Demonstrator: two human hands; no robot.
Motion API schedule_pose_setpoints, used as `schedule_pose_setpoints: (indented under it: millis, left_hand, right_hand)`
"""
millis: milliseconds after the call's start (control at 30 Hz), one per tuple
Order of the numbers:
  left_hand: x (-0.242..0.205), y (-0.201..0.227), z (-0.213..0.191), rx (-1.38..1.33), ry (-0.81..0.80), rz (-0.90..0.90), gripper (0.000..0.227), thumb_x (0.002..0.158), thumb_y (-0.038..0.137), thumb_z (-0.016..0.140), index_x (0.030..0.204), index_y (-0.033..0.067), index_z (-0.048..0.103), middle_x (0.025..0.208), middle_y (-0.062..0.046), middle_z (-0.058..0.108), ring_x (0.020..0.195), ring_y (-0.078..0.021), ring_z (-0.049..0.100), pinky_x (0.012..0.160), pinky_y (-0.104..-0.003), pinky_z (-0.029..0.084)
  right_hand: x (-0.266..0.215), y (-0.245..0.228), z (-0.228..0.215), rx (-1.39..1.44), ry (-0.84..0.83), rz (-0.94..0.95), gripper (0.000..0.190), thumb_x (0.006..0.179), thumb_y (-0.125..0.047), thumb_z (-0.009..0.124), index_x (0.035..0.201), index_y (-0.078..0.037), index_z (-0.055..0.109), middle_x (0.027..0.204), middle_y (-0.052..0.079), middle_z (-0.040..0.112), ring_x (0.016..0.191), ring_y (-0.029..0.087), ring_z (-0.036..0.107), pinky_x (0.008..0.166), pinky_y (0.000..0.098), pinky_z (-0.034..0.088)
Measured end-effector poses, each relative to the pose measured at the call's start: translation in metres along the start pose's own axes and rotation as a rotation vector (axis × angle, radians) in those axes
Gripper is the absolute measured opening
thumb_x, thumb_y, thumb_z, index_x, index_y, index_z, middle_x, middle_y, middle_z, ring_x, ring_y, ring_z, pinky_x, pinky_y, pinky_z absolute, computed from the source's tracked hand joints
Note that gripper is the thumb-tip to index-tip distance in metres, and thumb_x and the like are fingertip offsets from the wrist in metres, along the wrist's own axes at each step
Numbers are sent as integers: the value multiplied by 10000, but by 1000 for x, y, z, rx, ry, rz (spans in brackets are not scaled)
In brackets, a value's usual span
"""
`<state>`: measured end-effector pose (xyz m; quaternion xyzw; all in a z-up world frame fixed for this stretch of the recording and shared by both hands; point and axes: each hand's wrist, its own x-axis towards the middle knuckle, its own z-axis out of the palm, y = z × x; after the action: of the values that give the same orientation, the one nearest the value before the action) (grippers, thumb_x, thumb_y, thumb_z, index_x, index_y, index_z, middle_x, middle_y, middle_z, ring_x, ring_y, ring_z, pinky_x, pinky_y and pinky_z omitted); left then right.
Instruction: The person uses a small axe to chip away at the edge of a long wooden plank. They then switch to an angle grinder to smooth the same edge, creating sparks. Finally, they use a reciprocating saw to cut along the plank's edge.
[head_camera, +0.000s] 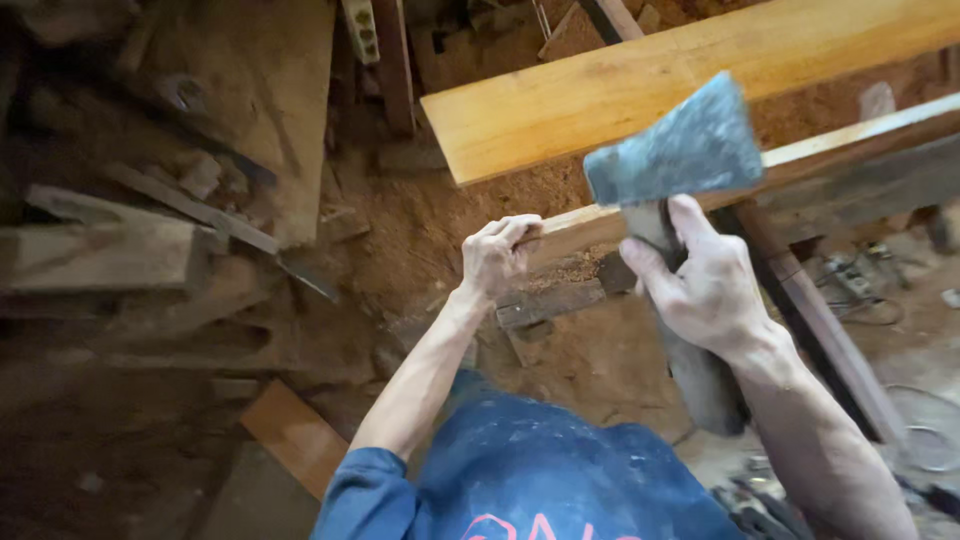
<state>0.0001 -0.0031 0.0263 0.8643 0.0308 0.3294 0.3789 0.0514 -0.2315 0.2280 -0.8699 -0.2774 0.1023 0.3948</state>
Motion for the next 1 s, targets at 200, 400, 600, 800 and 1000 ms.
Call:
schedule_pose_setpoints:
  millis: [200,400,600,800,1000]
  left_hand:
    - [-8,-8,3,26,-9,23,329,836,113,745,1153,190,704,1118,-10,757,896,-245,729,791,-362,598]
    - [-1,-5,6,5,-63,-8,334,819,141,761,1140,197,692,1098,-10,750,928,-270,726,807,-382,599]
    - [-7,-15,3,-96,-38,-122,430,812,279,818,1157,97,639,1066,-137,724,913,-311,741,787,-401,608]
    - [-8,-25,5,-32,-168,-203,331,820,313,853,1007,110,671,912,-127,743,799,-321,741,705,-425,593]
    - [-8,-31,5,-36,-86,-46,235,781,168,755,984,113,651,897,-123,720,835,-324,734,728,-418,595]
  right_hand:
    - [30,-3,61,-420,-336,137,500,956,-214,747,1384,-58,542,836,297,697,798,416,695,694,479,567]
    - [37,12,27,-83,-235,155,529,876,-214,703,1364,-68,559,946,140,753,720,199,716,633,373,590]
    - [90,9,32,-249,-459,350,519,845,-200,814,1280,-41,581,930,167,731,707,223,673,656,398,560]
    - [161,-11,28,-322,-490,275,404,870,-131,752,1213,37,620,1014,233,747,830,268,713,741,396,606]
    - [152,0,36,-656,-874,111,471,791,-245,892,1163,-77,656,1039,122,762,908,232,714,821,388,578]
